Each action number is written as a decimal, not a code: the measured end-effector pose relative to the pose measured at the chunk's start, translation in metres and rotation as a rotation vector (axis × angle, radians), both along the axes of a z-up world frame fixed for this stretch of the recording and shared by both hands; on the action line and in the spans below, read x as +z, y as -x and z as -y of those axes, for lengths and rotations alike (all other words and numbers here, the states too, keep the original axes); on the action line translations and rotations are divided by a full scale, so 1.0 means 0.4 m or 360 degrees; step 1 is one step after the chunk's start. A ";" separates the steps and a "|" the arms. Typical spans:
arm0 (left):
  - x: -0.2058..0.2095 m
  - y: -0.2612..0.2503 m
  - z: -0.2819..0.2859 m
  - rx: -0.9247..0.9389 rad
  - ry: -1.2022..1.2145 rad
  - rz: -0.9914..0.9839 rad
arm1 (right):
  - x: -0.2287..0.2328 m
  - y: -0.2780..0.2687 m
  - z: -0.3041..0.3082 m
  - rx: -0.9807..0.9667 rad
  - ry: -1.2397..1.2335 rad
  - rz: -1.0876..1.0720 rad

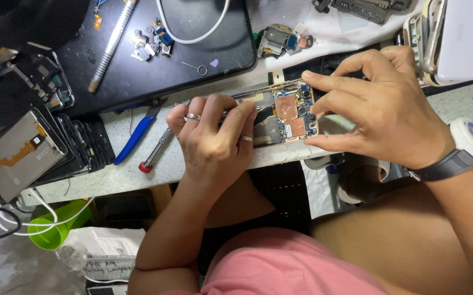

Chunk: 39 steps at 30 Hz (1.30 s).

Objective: The person uses a metal spudger to carefully pry and lift internal components and ribbon cables inside a disassembled smartphone. They manipulate the motherboard area and adjust connectors while the phone remains open on the workbench.

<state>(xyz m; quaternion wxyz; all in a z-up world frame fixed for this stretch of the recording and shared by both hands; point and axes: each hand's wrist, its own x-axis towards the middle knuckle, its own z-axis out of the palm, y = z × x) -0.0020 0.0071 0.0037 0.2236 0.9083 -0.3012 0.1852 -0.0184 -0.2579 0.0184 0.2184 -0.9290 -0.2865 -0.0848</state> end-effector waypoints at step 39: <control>-0.004 0.017 -0.007 -0.0253 0.0223 0.0273 | -0.011 -0.006 0.009 0.0029 -0.0253 -0.0023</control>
